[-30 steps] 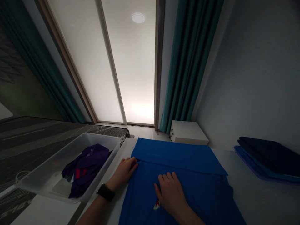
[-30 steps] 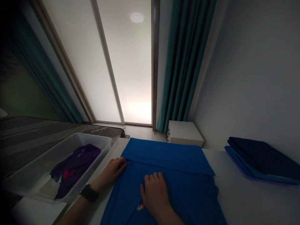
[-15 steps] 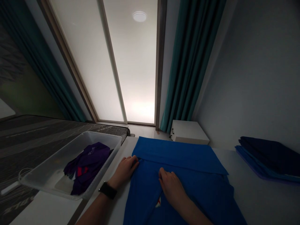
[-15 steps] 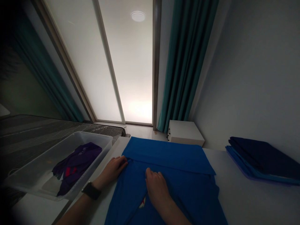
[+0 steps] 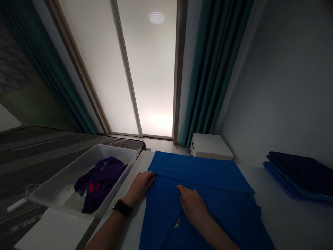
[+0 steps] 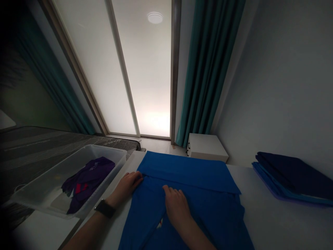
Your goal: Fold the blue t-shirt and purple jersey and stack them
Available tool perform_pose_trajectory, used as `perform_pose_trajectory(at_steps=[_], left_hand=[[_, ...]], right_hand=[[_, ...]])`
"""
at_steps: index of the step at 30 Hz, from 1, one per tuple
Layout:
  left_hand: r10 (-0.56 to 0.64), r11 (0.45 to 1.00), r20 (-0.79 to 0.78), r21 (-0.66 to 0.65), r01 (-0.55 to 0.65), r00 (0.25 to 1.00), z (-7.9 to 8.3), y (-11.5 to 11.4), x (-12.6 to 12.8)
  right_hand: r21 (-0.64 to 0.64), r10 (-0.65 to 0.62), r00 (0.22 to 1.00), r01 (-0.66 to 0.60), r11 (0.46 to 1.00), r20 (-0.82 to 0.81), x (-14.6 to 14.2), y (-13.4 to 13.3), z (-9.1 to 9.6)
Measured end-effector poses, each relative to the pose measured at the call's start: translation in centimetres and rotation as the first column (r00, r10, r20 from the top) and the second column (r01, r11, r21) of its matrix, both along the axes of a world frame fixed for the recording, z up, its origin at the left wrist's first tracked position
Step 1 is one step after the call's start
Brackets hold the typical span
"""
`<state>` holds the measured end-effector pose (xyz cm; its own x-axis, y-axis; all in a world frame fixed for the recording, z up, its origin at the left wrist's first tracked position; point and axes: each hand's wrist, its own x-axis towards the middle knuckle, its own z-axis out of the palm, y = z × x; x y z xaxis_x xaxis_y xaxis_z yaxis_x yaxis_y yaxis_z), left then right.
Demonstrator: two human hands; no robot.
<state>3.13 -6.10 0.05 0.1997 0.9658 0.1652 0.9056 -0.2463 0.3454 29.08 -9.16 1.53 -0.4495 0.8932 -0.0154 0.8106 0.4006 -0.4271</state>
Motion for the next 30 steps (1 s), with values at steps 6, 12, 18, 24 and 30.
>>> perform_pose_trajectory(at_steps=[6,12,18,24,30], left_hand=[[-0.031,0.999,0.015,0.042,0.030,0.999,-0.1,-0.1,-0.1],[-0.015,0.997,-0.001,0.077,0.015,1.000,0.5,-0.4,0.4],[0.023,0.997,0.017,0.078,-0.024,1.000,0.3,-0.3,0.9],[-0.001,0.998,0.077,0.064,-0.004,0.997,0.0,0.1,0.9],[-0.003,0.996,0.059,0.084,-0.002,0.998,-0.2,0.1,1.0]], right_hand=[[-0.003,0.005,0.999,-0.005,1.000,0.044,0.0,0.0,0.7],[-0.028,-0.003,0.997,0.005,1.000,0.078,-0.1,-0.1,0.8],[-0.044,-0.001,0.998,0.004,0.999,0.067,-0.2,-0.1,0.6],[-0.049,0.000,0.999,0.002,0.999,0.051,-0.1,-0.1,0.9],[-0.035,-0.012,0.999,0.013,0.999,0.036,-0.2,-0.1,0.5]])
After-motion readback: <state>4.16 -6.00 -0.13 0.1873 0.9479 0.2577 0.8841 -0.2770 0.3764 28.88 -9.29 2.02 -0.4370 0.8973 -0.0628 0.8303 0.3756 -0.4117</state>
